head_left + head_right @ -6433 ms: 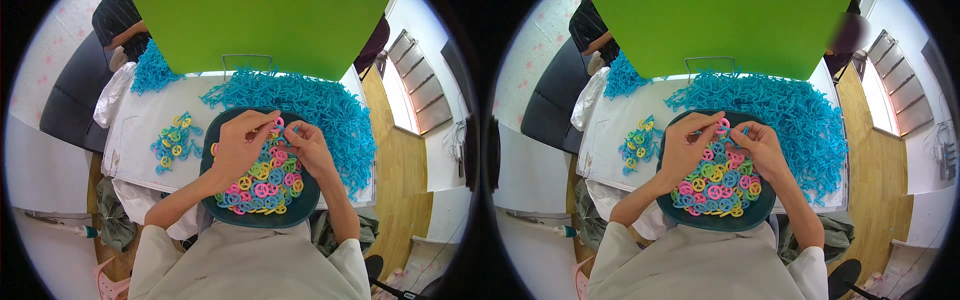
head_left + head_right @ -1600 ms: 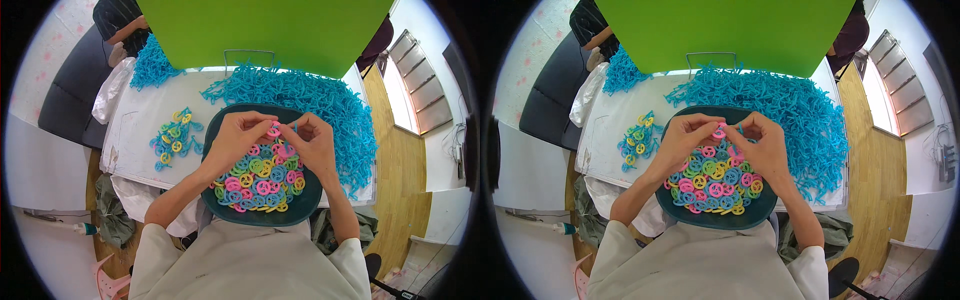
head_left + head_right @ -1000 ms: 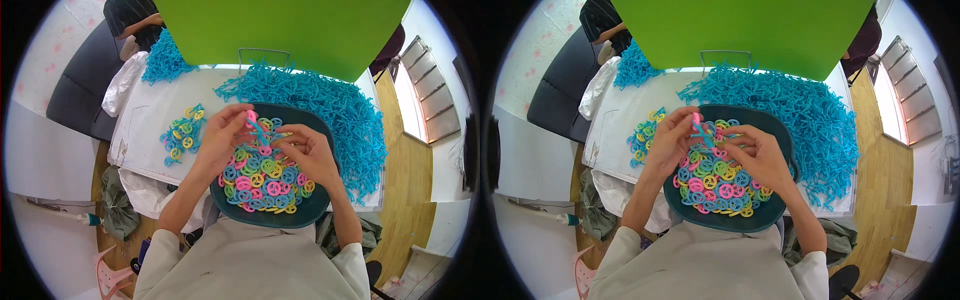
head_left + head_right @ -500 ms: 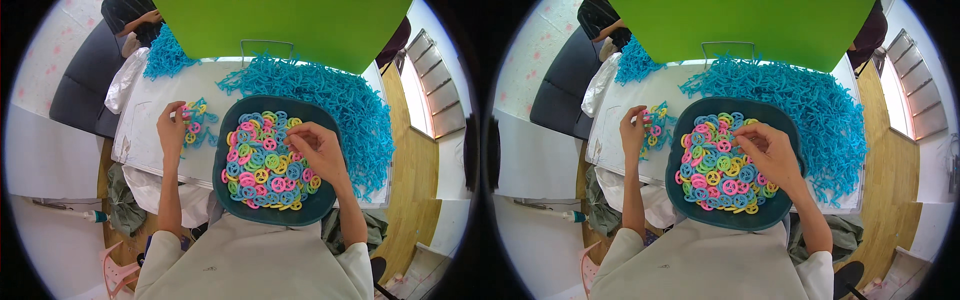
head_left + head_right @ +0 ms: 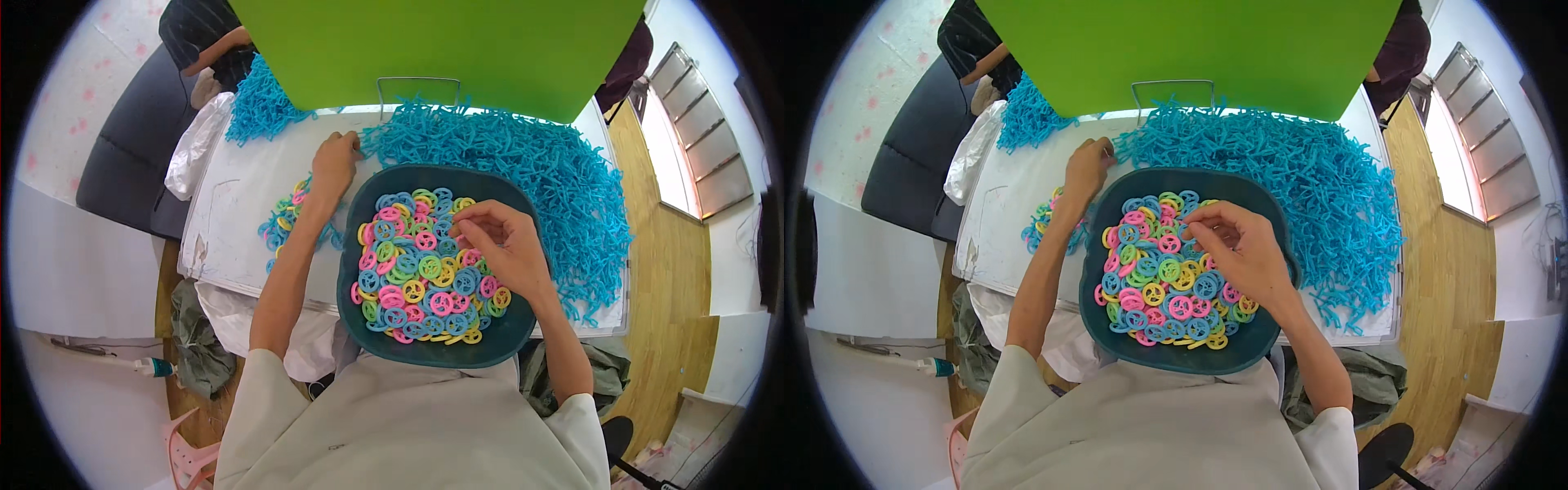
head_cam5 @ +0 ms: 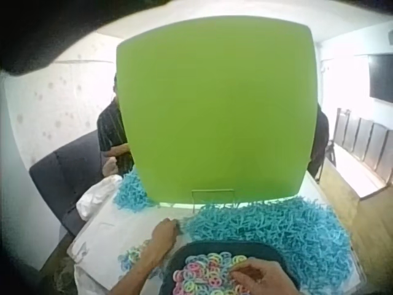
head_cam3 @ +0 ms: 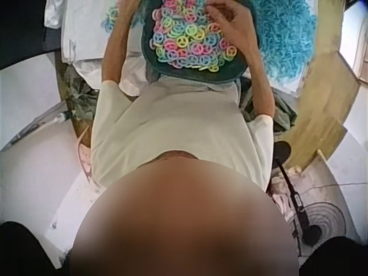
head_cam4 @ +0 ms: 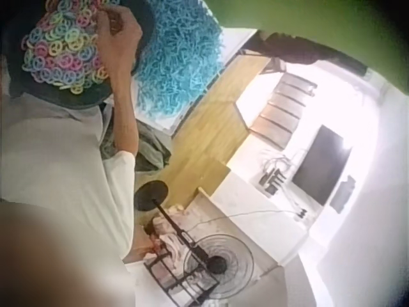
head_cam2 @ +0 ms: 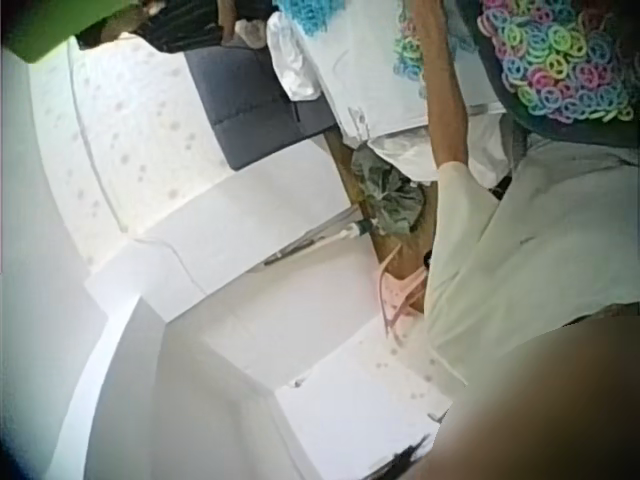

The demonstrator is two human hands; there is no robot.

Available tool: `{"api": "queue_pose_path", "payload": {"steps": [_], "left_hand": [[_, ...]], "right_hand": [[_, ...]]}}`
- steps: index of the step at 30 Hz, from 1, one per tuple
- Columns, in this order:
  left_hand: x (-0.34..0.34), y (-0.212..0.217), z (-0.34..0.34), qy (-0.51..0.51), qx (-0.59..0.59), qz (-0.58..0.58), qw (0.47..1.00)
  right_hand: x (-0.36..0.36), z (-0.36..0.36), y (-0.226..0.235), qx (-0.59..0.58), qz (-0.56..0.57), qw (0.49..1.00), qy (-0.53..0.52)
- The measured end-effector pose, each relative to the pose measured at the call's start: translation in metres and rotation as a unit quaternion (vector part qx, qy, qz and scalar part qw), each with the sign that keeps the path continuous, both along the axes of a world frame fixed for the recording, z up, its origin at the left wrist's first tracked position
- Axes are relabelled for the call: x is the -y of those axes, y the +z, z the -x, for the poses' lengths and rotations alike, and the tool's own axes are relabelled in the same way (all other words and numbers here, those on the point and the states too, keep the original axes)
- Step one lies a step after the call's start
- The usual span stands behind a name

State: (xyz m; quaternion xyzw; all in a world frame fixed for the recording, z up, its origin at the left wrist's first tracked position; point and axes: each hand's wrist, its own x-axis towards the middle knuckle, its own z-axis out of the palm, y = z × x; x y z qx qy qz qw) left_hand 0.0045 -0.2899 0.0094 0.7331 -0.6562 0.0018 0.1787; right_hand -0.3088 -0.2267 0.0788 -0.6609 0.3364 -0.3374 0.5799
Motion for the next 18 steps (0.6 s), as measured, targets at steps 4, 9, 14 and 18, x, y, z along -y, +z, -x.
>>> {"api": "queue_pose_path", "payload": {"steps": [4,9,14,18], "left_hand": [[-0.006,0.013,0.003,-0.041,-0.161,0.132,0.977],[-0.046,0.079,0.046,-0.104,-0.451,0.076,0.883],[-0.084,0.115,0.1,-0.127,-0.647,-0.092,0.746],[-0.086,0.112,0.113,-0.179,-0.619,-0.175,0.745]], "right_hand": [[-0.001,0.002,0.001,-0.003,0.011,1.0,-0.002],[-0.001,0.001,0.009,-0.006,0.136,0.982,-0.134],[0.0,-0.005,0.016,-0.055,0.338,0.932,-0.121],[0.001,0.001,0.012,-0.081,0.4,0.909,-0.081]]}}
